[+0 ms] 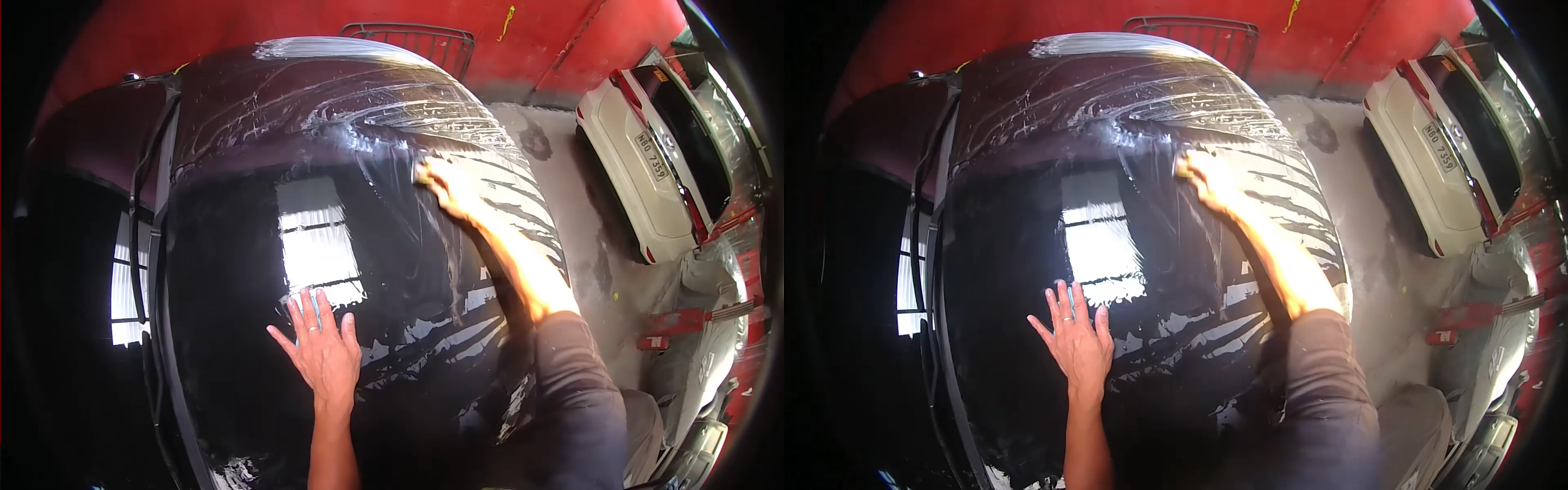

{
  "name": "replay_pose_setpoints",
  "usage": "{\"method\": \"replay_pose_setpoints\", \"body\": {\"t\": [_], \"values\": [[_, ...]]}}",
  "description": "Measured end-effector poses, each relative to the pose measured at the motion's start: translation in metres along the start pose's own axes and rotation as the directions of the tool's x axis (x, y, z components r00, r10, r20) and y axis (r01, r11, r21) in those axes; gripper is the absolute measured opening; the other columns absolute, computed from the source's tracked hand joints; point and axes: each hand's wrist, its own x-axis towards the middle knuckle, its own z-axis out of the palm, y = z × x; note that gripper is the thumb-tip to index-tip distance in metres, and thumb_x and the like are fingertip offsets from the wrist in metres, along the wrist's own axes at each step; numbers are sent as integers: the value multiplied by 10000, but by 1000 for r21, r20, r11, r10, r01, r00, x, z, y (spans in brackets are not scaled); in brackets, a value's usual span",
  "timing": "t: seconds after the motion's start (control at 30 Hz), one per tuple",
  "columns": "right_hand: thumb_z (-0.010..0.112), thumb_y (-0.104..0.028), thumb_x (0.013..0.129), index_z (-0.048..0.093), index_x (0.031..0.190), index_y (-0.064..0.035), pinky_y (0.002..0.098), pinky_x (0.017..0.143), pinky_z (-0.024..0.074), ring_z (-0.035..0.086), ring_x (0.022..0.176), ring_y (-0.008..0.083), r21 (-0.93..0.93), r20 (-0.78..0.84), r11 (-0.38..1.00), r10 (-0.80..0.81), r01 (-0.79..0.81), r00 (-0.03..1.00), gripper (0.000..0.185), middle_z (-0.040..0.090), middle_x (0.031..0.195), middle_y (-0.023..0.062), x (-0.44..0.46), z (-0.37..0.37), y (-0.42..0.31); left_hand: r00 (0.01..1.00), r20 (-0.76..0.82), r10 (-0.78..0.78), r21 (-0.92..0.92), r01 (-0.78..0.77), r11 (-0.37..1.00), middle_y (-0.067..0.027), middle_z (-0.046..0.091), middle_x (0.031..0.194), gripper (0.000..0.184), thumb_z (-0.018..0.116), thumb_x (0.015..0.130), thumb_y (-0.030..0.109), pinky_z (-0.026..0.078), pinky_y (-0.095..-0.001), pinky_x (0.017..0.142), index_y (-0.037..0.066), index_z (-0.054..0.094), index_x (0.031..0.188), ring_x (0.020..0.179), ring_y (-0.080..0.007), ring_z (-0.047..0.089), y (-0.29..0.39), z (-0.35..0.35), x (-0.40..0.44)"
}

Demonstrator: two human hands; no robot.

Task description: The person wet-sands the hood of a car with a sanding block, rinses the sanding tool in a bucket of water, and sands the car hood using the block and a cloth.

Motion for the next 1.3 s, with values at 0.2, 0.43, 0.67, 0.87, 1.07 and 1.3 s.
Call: {"method": "replay_pose_setpoints", "body": {"t": [0.2,0.43,0.67,0.87,1.07,1.3], "values": [[646,-97,937,670,1207,-68,475,1034,467,603,1226,360,-31,-68,991,-134,132,989,273,654,1297,151,-21,-13,4,1000,-4,29,19,-29,999,-187,437,1554,559,562,991,312,78,-638,1209,16,501,1461,1488,-375,329,3,-1,3],[657,-39,878,659,1162,-63,430,945,511,650,1101,348,31,-40,979,-202,203,979,285,680,1158,174,-33,-44,17,1000,15,13,92,-14,996,-191,429,1558,575,536,1006,330,78,-647,1205,12,470,1481,1489,-382,325,5,1,0],[663,-11,843,682,1136,-81,459,1053,434,614,1209,317,-1,-39,979,-201,201,979,301,672,1241,125,-97,-53,-1,999,35,26,89,-29,996,-181,435,1558,536,533,1013,276,79,-646,1206,44,469,1492,1484,-373,340,4,4,-1],[679,-21,862,659,1256,-121,495,1098,384,589,1245,338,-9,31,968,-250,251,968,407,644,1284,132,-124,-65,-2,999,37,-1,133,-4,991,-160,386,1592,642,591,985,408,93,-652,1200,55,453,1503,1511,-359,287,7,3,2],[629,-74,867,629,972,-74,448,807,485,653,891,316,111,-35,994,0,4,999,105,694,941,113,-1,-31,38,997,76,31,81,-37,996,-186,341,1609,836,708,853,582,84,-662,1194,122,472,1510,1520,-382,253,15,-6,-3],[691,36,846,675,1165,-83,478,1090,357,566,1267,299,62,13,998,-8,7,1000,341,666,1226,134,-152,-82,4,990,141,3,127,-21,992,-205,297,1627,853,744,775,641,56,-686,1184,208,535,1480,1526,-429,199,19,-12,2]]}}
